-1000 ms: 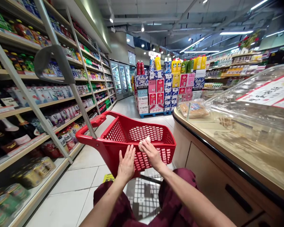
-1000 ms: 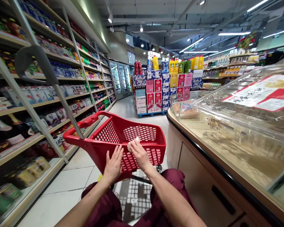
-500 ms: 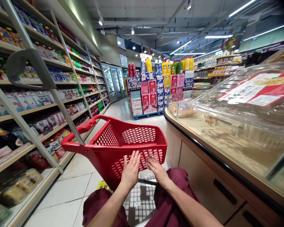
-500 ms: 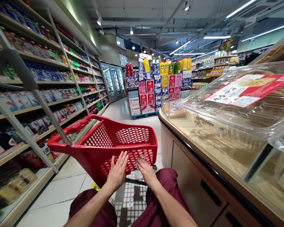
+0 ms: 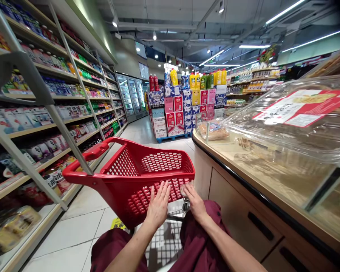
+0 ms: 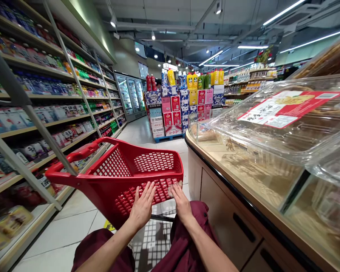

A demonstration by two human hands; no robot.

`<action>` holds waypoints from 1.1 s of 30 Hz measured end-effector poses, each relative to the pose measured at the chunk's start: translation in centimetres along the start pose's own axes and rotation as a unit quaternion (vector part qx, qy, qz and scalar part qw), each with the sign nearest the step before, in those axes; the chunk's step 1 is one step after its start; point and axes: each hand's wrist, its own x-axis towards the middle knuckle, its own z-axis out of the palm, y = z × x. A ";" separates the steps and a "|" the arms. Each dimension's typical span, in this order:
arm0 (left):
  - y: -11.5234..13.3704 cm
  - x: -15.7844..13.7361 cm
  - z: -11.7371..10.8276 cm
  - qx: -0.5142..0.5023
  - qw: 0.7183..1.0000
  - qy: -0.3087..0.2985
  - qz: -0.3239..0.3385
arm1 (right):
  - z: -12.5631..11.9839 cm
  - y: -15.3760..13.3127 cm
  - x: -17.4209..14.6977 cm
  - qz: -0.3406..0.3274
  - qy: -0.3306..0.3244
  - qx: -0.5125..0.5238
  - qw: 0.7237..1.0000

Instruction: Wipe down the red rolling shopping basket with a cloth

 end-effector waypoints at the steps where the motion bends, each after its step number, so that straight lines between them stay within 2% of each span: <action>1: 0.0 0.0 0.0 -0.002 1.000 -0.003 -0.006 | -0.4 0.1 0.7 0.004 0.014 0.000 1.000; 3: 0.0 0.2 0.0 -0.007 1.000 -0.010 -0.011 | -1.0 0.4 2.0 0.014 0.049 -0.003 0.999; 5: 0.0 0.2 0.0 -0.009 1.000 -0.015 -0.011 | -1.1 0.7 2.0 0.030 0.057 -0.010 0.998; 10: -0.3 -0.1 0.3 -0.008 1.000 -0.012 -0.011 | -0.6 0.6 -1.1 0.036 -0.019 -0.013 0.999; 12: -0.5 -0.1 0.3 -0.009 1.000 -0.013 -0.019 | -1.1 0.5 -0.3 0.034 -0.002 -0.006 0.999; 15: -0.7 0.1 0.1 -0.008 1.000 -0.014 -0.027 | -1.7 0.6 1.7 0.031 0.056 -0.007 0.998; 17: -0.7 0.2 -0.1 -0.004 1.000 -0.008 -0.024 | -1.5 0.5 1.7 0.026 0.054 -0.014 0.998; 21: -1.4 0.0 -0.3 0.003 1.000 0.005 -0.025 | -0.6 -0.8 0.2 -0.003 0.008 -0.013 1.000; 27: -3.0 -0.3 -0.6 0.008 0.997 0.011 -0.078 | 0.9 -3.6 4.0 -0.066 0.045 0.004 0.997; 33: -3.9 -1.9 -0.3 0.032 0.996 0.017 -0.078 | 2.5 -5.3 2.5 -0.134 0.017 -0.027 0.991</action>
